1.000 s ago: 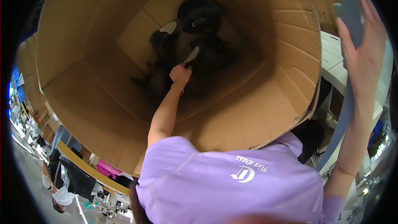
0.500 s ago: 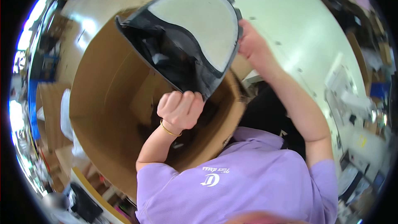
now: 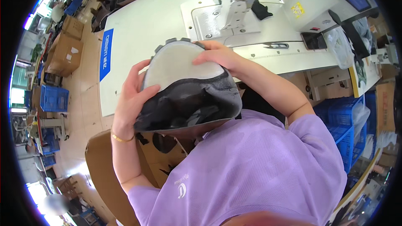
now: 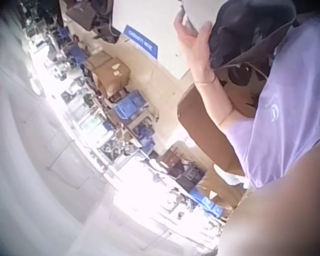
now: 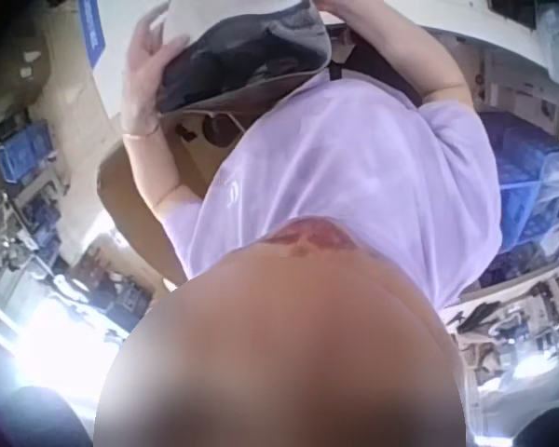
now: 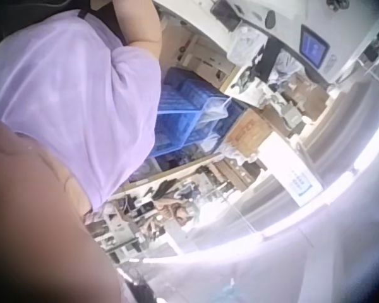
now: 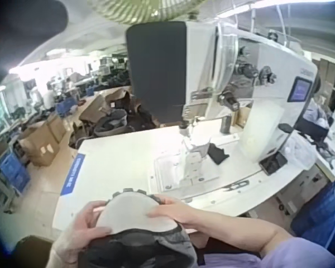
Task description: Stitching components of a shoe upper using an industrial sewing machine.
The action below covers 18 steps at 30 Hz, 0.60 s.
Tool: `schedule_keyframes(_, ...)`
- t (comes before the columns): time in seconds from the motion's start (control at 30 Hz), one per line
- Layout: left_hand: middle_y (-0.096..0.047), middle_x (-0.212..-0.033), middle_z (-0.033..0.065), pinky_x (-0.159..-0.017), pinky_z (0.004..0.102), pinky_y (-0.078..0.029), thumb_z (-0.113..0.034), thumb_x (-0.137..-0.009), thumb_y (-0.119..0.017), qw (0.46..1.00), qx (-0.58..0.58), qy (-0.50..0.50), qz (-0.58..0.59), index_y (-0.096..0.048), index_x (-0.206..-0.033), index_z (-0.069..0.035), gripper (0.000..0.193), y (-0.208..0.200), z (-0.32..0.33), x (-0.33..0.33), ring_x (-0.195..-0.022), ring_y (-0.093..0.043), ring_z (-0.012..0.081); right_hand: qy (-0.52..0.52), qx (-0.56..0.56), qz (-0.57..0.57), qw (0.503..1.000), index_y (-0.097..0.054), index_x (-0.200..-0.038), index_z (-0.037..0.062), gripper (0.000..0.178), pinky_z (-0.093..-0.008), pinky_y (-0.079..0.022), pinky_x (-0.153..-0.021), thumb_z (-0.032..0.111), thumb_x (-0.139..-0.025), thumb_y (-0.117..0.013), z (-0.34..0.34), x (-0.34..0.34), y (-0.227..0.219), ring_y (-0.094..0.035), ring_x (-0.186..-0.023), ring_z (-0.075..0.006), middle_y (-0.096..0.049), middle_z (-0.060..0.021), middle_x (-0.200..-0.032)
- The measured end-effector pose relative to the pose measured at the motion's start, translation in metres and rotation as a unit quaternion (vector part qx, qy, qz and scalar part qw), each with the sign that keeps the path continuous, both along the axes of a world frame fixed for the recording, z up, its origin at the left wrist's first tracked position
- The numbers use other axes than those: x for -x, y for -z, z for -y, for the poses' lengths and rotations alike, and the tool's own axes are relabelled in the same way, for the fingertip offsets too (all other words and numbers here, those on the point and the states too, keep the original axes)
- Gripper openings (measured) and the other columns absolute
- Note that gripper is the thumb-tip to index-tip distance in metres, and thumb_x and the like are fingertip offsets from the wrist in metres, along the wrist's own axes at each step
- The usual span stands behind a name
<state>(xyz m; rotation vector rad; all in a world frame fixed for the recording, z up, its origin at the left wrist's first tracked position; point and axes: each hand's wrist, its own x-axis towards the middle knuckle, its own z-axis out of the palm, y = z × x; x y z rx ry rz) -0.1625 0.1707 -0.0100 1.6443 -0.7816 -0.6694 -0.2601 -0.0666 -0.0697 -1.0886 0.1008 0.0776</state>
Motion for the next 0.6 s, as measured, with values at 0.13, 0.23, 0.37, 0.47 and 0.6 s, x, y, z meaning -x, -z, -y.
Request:
schedule_keyframes(0.13, -0.063, -0.106, 0.0160, -0.082, 0.0259, -0.050, 0.011, -0.077, -0.059, 0.994, 0.023, 0.017, -0.103, -0.044, -0.126, 0.003, 0.051, 0.014, 0.051, 0.000, -0.095, -0.062, 0.0171, 0.209, 0.126, 0.007, 0.970, -0.056, -0.116, -0.0013, 0.032, -0.0233, -0.049, -0.070, 0.014, -0.088, -0.059, 0.087, 0.029, 0.022, -0.062, -0.082, -0.0117, -0.066, -0.0066, -0.094)
schedule_keyframes(0.23, -0.065, -0.102, 0.0163, -0.082, 0.0265, -0.051, 0.011, -0.075, -0.059, 0.994, 0.019, 0.010, -0.110, -0.044, -0.125, 0.004, 0.052, 0.018, 0.081, 0.001, -0.093, -0.063, 0.0186, 0.467, 0.375, 0.014, 0.800, -0.065, -0.096, 0.0038, 0.028, -0.0289, -0.051, -0.070, 0.030, -0.085, -0.063, 0.183, 0.031, 0.038, -0.066, -0.078, -0.0175, -0.070, -0.0090, -0.086)
schedule_keyframes(0.37, -0.065, -0.101, 0.0142, -0.079, 0.0262, -0.049, 0.004, -0.076, -0.062, 0.985, -0.046, 0.037, -0.163, -0.047, -0.122, 0.004, 0.049, 0.031, 0.116, -0.009, -0.089, -0.062, 0.0166, 0.463, 0.593, -0.064, 0.656, -0.065, -0.095, 0.0021, 0.046, -0.0352, -0.050, -0.073, 0.043, -0.075, -0.071, 0.274, -0.003, 0.060, -0.066, -0.083, -0.0284, -0.068, -0.0147, -0.084)
schedule_keyframes(0.47, -0.064, -0.103, 0.0140, -0.081, 0.0270, -0.048, 0.002, -0.075, -0.062, 0.992, -0.093, 0.022, -0.083, -0.047, -0.123, 0.003, 0.050, 0.036, 0.121, -0.010, -0.092, -0.060, 0.0151, 0.346, 0.718, -0.126, 0.591, -0.064, -0.088, 0.0023, 0.044, -0.0375, -0.049, -0.070, 0.041, -0.070, -0.074, 0.294, -0.026, 0.074, -0.064, -0.078, -0.0286, -0.066, -0.0138, -0.082)
schedule_keyframes(0.6, -0.060, -0.113, 0.0136, -0.084, 0.0304, -0.049, -0.002, -0.078, -0.063, 0.990, -0.087, 0.030, 0.105, -0.044, -0.126, 0.001, 0.051, 0.024, 0.107, 0.000, -0.099, -0.059, 0.0191, 0.397, 0.588, -0.062, 0.702, -0.061, -0.083, 0.0010, 0.023, -0.0336, -0.047, -0.066, 0.019, -0.073, -0.072, 0.273, -0.011, 0.058, -0.060, -0.070, -0.0221, -0.064, -0.0109, -0.079)
